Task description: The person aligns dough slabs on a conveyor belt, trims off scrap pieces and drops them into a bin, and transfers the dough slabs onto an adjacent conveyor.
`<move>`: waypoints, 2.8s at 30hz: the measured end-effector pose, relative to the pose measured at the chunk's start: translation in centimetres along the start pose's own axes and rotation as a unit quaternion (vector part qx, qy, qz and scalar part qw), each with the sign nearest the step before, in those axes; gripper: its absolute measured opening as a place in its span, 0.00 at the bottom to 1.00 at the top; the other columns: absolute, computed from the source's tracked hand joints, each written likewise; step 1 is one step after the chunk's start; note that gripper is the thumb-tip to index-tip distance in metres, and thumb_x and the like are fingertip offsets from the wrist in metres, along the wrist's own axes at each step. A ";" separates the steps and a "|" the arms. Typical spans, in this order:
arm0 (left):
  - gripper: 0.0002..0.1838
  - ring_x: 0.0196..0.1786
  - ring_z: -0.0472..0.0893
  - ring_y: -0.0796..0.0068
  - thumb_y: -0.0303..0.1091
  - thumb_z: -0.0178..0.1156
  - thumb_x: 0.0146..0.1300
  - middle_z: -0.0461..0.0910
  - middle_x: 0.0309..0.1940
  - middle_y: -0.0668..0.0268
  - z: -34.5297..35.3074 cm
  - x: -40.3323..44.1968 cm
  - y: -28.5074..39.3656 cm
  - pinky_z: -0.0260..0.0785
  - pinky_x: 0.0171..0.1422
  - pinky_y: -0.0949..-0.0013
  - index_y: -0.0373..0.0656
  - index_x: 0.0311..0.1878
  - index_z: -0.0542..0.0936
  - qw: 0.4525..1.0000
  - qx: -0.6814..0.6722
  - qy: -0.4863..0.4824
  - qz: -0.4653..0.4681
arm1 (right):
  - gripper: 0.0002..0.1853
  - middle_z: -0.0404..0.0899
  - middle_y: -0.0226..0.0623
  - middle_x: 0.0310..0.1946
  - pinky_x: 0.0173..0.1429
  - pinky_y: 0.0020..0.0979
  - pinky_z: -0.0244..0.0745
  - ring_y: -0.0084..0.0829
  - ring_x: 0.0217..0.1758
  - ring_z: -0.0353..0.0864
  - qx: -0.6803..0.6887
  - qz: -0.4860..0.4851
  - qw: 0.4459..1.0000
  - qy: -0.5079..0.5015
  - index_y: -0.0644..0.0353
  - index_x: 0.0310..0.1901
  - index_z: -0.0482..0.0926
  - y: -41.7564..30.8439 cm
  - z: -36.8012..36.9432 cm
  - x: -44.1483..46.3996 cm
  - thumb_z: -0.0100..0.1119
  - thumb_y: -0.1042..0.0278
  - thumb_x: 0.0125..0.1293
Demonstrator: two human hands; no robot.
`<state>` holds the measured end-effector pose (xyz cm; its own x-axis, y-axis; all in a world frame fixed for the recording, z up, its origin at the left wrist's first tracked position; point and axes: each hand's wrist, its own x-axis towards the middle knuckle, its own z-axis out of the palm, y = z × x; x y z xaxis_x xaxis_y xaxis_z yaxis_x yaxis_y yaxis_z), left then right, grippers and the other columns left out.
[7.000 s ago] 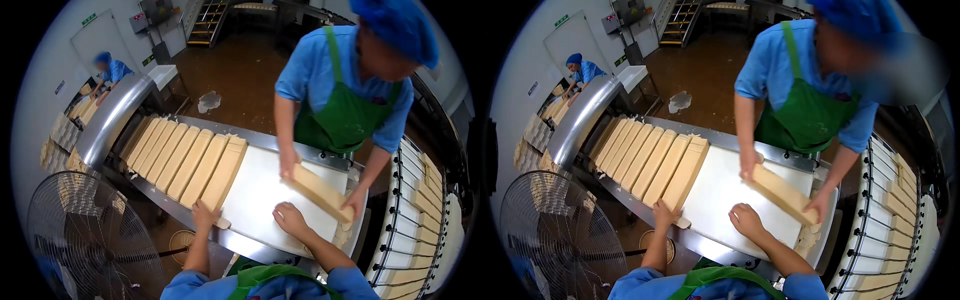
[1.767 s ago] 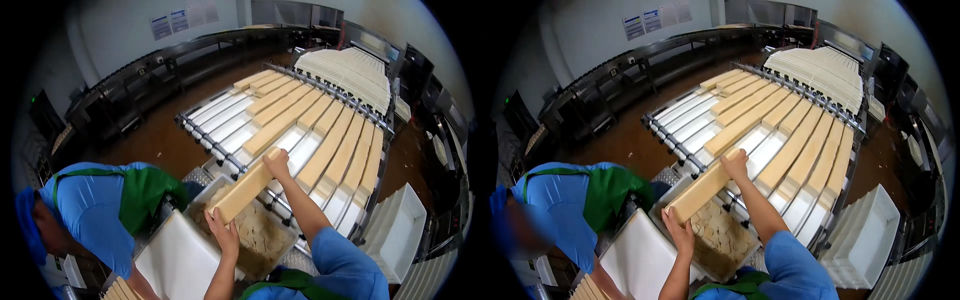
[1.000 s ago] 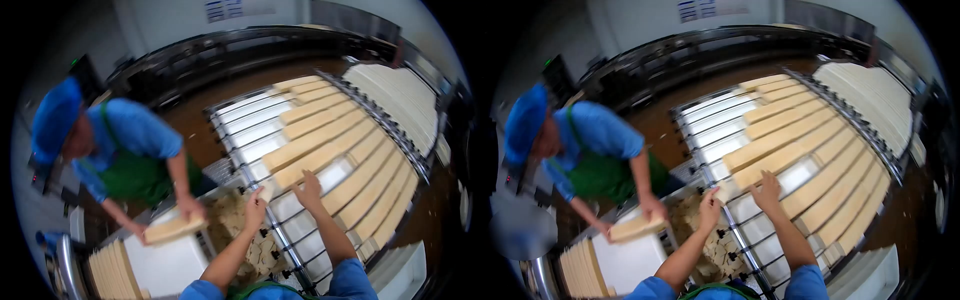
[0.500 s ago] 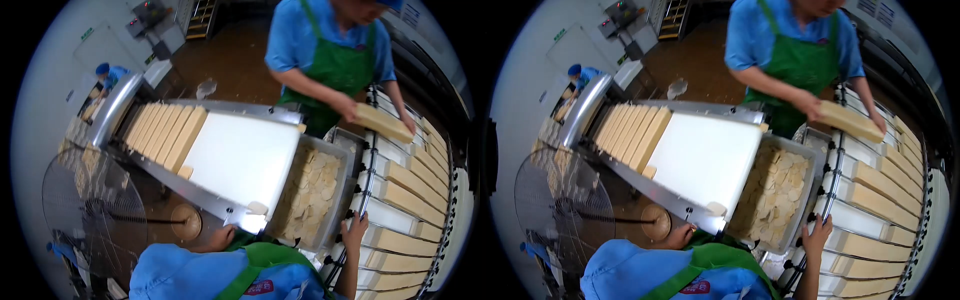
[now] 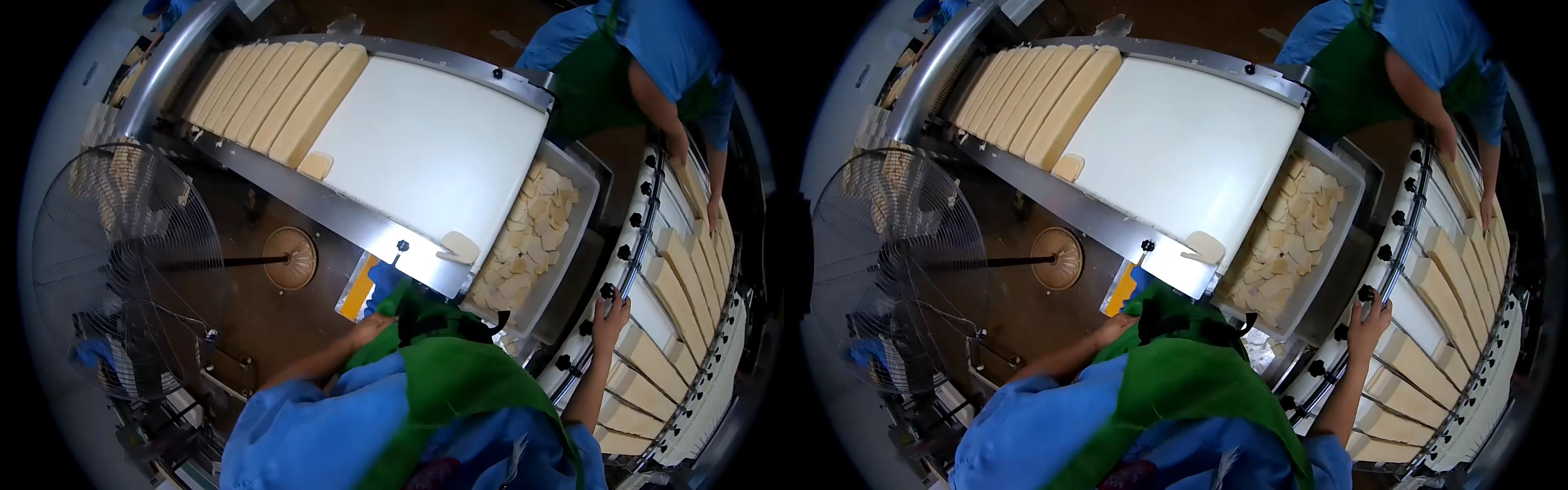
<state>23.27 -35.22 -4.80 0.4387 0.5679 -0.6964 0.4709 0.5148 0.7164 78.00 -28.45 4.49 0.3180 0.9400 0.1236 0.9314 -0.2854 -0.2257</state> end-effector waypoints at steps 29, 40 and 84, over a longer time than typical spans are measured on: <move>0.33 0.61 0.71 0.51 0.54 0.62 0.56 0.72 0.59 0.47 2.2 4.2 0.3 0.62 0.65 0.60 0.39 0.59 0.75 0.960 0.058 0.265 0.076 | 0.24 0.65 0.52 0.56 0.65 0.47 0.58 0.52 0.59 0.63 -0.003 0.009 1.000 0.006 0.58 0.57 0.71 1.2 0.9 0.1 0.59 0.61 0.60; 0.32 0.59 0.73 0.51 0.52 0.61 0.56 0.74 0.57 0.46 0.1 6.7 2.1 0.63 0.64 0.59 0.39 0.58 0.75 0.923 0.074 0.371 0.071 | 0.25 0.64 0.55 0.58 0.65 0.47 0.59 0.54 0.60 0.62 -0.005 0.021 0.999 0.028 0.58 0.57 0.71 0.2 0.6 0.0 0.61 0.64 0.58; 0.26 0.52 0.79 0.50 0.48 0.59 0.59 0.78 0.49 0.44 -20.0 -5.6 -12.3 0.68 0.58 0.58 0.38 0.53 0.77 0.936 0.196 0.069 -0.283 | 0.20 0.72 0.49 0.52 0.64 0.38 0.63 0.45 0.57 0.71 0.140 -0.010 0.974 0.180 0.67 0.52 0.72 -15.3 -1.4 4.0 0.50 0.82 0.55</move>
<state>-0.27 -31.91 -8.92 -0.0564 0.3666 -0.9287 0.8546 0.4986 0.1449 65.26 -20.63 9.76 0.3889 0.8041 0.4496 0.8693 -0.1586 -0.4682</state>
